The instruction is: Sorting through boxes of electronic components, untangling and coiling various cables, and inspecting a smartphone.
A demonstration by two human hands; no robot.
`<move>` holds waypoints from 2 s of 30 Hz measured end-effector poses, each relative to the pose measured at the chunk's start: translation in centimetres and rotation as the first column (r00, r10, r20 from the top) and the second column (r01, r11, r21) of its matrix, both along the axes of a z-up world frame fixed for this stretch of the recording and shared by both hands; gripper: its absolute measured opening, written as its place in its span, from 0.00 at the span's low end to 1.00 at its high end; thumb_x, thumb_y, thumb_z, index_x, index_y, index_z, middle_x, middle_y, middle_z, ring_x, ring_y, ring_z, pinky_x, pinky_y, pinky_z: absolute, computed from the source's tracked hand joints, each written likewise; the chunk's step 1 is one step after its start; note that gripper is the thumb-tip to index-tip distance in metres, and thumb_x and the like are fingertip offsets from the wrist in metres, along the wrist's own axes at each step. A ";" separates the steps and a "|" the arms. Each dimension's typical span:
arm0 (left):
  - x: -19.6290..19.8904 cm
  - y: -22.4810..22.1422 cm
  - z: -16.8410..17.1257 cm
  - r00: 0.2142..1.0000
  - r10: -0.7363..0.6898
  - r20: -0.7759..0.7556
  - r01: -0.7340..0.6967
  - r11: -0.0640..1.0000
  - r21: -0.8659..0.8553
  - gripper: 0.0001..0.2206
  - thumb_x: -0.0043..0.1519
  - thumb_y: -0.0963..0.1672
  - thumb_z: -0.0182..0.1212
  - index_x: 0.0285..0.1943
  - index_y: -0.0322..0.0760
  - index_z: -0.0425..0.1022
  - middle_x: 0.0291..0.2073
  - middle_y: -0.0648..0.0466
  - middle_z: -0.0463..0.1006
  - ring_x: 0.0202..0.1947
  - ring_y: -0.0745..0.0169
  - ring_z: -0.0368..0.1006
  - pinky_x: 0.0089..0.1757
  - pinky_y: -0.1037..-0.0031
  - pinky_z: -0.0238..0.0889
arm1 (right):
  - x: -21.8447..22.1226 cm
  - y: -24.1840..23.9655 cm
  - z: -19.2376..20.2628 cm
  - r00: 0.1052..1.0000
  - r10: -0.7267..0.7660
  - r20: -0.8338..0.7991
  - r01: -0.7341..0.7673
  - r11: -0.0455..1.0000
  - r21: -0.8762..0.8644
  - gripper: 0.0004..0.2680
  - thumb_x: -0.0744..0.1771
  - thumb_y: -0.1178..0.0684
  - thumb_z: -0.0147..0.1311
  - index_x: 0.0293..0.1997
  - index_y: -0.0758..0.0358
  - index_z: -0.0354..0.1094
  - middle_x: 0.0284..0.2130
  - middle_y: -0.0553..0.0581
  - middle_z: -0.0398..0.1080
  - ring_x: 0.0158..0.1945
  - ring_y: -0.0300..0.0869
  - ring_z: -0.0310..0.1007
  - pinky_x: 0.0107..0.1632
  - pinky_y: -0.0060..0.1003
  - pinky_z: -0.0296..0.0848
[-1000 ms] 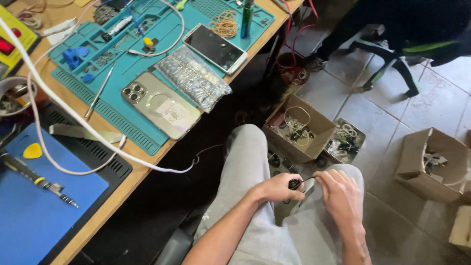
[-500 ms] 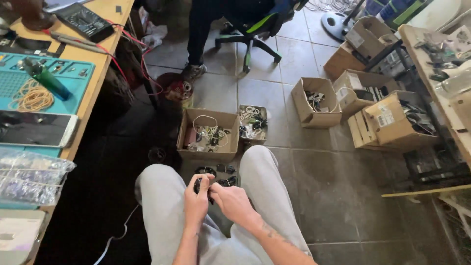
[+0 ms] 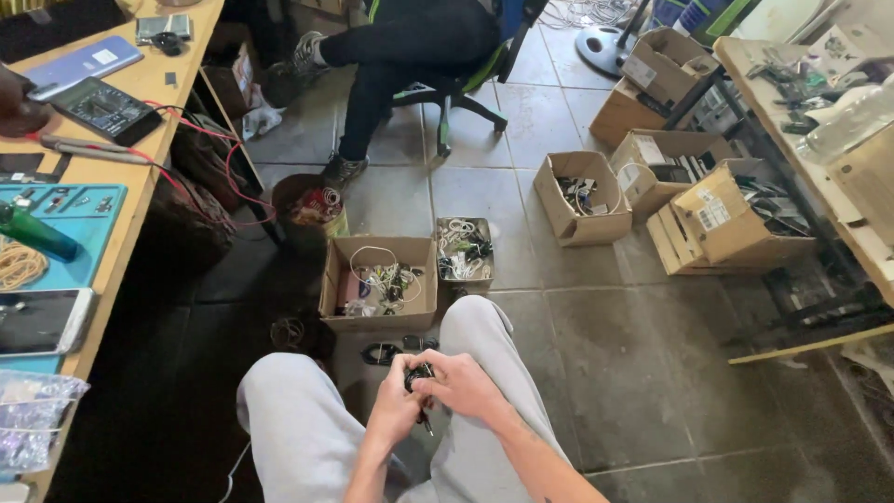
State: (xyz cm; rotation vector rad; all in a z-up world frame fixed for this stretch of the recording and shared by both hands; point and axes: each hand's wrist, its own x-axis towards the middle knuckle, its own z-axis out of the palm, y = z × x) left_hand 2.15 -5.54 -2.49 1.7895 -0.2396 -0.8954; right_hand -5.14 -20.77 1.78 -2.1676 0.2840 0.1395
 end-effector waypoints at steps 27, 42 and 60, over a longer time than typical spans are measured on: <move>0.0 2.2 -3.3 0.908 -0.211 0.363 0.155 0.972 0.177 0.23 0.59 0.48 0.80 0.60 0.42 0.76 0.34 0.47 0.88 0.30 0.47 0.74 0.38 0.61 0.68 | 1.8 0.7 -2.9 0.991 -0.041 -0.126 0.012 0.974 -0.226 0.22 0.73 0.38 0.48 0.21 0.58 0.50 0.14 0.54 0.60 0.22 0.48 0.55 0.35 0.52 0.59; -0.9 3.4 -3.4 0.782 -0.449 0.432 0.252 0.862 0.440 0.27 0.61 0.49 0.76 0.67 0.42 0.69 0.42 0.43 0.88 0.45 0.27 0.82 0.42 0.44 0.72 | 2.5 1.9 -4.2 0.976 -0.115 -0.182 0.064 0.963 -0.263 0.18 0.70 0.45 0.49 0.19 0.59 0.52 0.14 0.54 0.59 0.22 0.46 0.54 0.33 0.50 0.58; -1.0 1.9 -1.9 0.985 -0.171 -0.013 0.171 0.972 0.161 0.14 0.65 0.50 0.63 0.44 0.36 0.72 0.26 0.55 0.72 0.28 0.66 0.64 0.33 0.63 0.59 | 2.6 1.6 -2.0 0.983 0.033 0.178 -0.098 0.924 0.370 0.09 0.72 0.47 0.54 0.46 0.58 0.79 0.42 0.53 0.82 0.48 0.42 0.81 0.56 0.39 0.77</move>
